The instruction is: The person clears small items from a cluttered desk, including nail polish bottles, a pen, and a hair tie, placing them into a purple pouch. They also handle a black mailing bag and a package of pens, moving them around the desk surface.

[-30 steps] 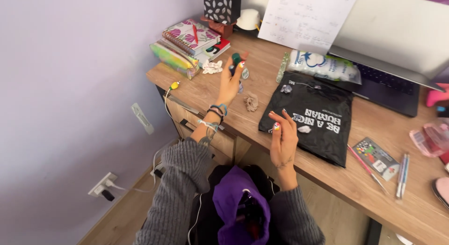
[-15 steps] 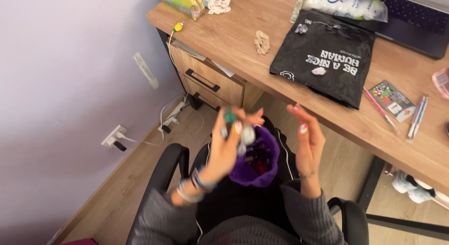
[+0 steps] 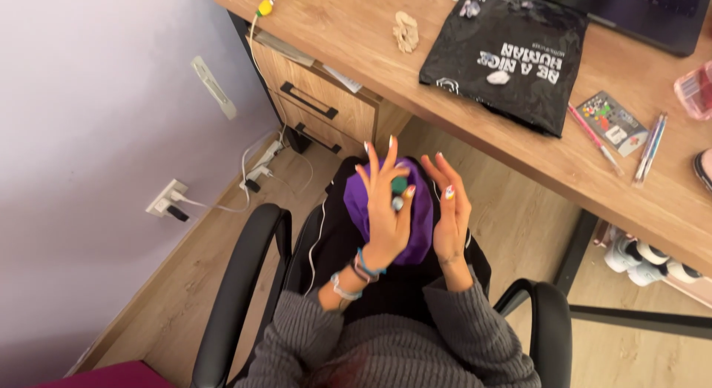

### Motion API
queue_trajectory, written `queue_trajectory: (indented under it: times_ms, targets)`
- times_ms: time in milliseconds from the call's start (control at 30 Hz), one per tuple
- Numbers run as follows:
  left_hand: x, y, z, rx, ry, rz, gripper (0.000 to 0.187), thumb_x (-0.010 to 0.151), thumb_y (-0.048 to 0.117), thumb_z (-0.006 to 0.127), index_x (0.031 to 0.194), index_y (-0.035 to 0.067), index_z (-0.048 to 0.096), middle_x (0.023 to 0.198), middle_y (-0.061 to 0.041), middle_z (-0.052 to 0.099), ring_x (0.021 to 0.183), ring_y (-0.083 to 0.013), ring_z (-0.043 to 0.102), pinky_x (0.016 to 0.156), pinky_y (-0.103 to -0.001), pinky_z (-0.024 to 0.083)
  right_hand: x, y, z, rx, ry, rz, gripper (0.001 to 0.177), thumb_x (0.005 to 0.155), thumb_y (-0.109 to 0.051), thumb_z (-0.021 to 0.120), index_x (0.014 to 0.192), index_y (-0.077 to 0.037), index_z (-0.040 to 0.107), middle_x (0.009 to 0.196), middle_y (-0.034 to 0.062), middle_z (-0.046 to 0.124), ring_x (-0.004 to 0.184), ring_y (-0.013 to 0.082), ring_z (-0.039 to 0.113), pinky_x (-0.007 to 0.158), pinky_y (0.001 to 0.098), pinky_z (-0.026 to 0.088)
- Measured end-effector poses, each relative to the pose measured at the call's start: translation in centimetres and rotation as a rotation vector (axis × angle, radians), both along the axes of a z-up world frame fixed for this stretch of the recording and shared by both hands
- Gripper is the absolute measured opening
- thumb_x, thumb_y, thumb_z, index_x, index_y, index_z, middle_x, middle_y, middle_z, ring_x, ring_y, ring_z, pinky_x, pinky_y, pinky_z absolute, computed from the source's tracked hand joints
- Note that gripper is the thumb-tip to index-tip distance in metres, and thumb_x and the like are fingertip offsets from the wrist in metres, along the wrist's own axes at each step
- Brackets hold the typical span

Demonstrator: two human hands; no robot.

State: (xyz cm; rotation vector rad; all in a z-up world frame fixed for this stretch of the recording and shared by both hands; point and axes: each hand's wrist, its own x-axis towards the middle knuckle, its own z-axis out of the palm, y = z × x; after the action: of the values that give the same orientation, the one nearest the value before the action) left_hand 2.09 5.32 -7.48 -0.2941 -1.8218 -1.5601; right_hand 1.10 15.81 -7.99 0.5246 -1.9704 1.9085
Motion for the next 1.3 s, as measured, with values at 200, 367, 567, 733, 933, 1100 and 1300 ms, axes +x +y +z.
queue_trajectory:
  times_ms: [200, 367, 567, 733, 933, 1100, 1300]
  targets:
    - [-2.5, -0.1, -2.8, -0.122, 0.205, -0.045, 0.053, 0.103, 0.032, 0.064, 0.143, 0.01, 0.037, 0.165, -0.025, 0.028, 0.154, -0.0529, 0.014, 0.12, -0.069, -0.003, 0.3, 0.2, -0.9, -0.08, -0.012, -0.044, 0.06, 0.112, -0.044, 0.029, 0.153, -0.003, 0.044, 0.144, 0.0208, 0.059, 0.144, 0.0284, 0.044, 0.123, 0.0465, 0.025]
    - [-2.8, -0.9, -2.6, -0.099, 0.178, -0.138, 0.069, 0.109, 0.052, 0.043, 0.158, 0.008, 0.022, 0.169, -0.02, 0.022, 0.158, -0.0478, 0.005, 0.122, -0.067, -0.006, 0.9, -0.2, -1.7, -0.055, 0.02, -0.048, 0.055, 0.109, -0.035, 0.038, 0.154, -0.003, 0.041, 0.146, 0.0221, 0.057, 0.143, 0.0289, 0.045, 0.123, 0.0463, 0.026]
    - [-0.8, -4.7, -3.0, -0.114, 0.046, -0.195, 0.095, 0.096, 0.049, 0.065, 0.165, 0.009, 0.013, 0.171, -0.016, 0.02, 0.158, -0.0419, 0.005, 0.124, -0.063, -0.008, 1.2, 0.6, -2.4, 0.016, 0.072, -0.095, 0.059, 0.101, -0.023, 0.06, 0.154, -0.004, 0.043, 0.152, 0.0178, 0.053, 0.15, 0.0308, 0.034, 0.125, 0.0517, 0.019]
    - [1.7, -6.3, -6.2, -0.269, -0.182, -0.138, 0.113, 0.083, 0.037, 0.084, 0.165, 0.009, 0.012, 0.17, -0.019, 0.02, 0.156, -0.0469, 0.008, 0.121, -0.068, 0.0, 1.2, 1.1, -3.0, 0.184, 0.108, -0.218, 0.06, 0.094, -0.022, 0.074, 0.149, -0.01, 0.053, 0.152, 0.0096, 0.054, 0.153, 0.0295, 0.032, 0.124, 0.0556, 0.014]
    - [2.1, -5.3, -11.7, -0.307, -0.206, 0.019, 0.051, 0.096, 0.022, 0.071, 0.144, 0.009, 0.058, 0.133, -0.017, 0.067, 0.129, -0.0384, 0.057, 0.121, -0.062, 0.016, 0.9, 2.0, -3.1, 0.353, 0.249, -0.381, 0.037, 0.096, -0.015, 0.074, 0.133, -0.016, 0.069, 0.134, 0.005, 0.07, 0.146, 0.0323, 0.044, 0.124, 0.0545, 0.014]
    - [3.4, -5.0, -9.7, -0.217, -0.132, 0.14, 0.029, 0.094, 0.011, 0.072, 0.123, 0.012, 0.074, 0.115, -0.008, 0.076, 0.113, -0.0237, 0.069, 0.124, -0.051, 0.022, 0.4, 3.2, -2.7, 0.333, 0.339, -0.441, 0.022, 0.096, -0.016, 0.073, 0.118, -0.015, 0.077, 0.115, 0.0036, 0.078, 0.136, 0.0273, 0.056, 0.126, 0.0497, 0.016]
    - [4.1, -4.4, -2.9, -0.129, -0.071, 0.201, 0.044, 0.096, 0.0, 0.067, 0.139, 0.0, 0.06, 0.107, -0.016, 0.077, 0.111, -0.0305, 0.069, 0.12, -0.049, 0.031, -1.1, 5.8, -1.3, 0.326, 0.436, -0.547, 0.018, 0.101, -0.01, 0.066, 0.114, -0.006, 0.077, 0.108, 0.0086, 0.08, 0.124, 0.0321, 0.065, 0.121, 0.0502, 0.028]
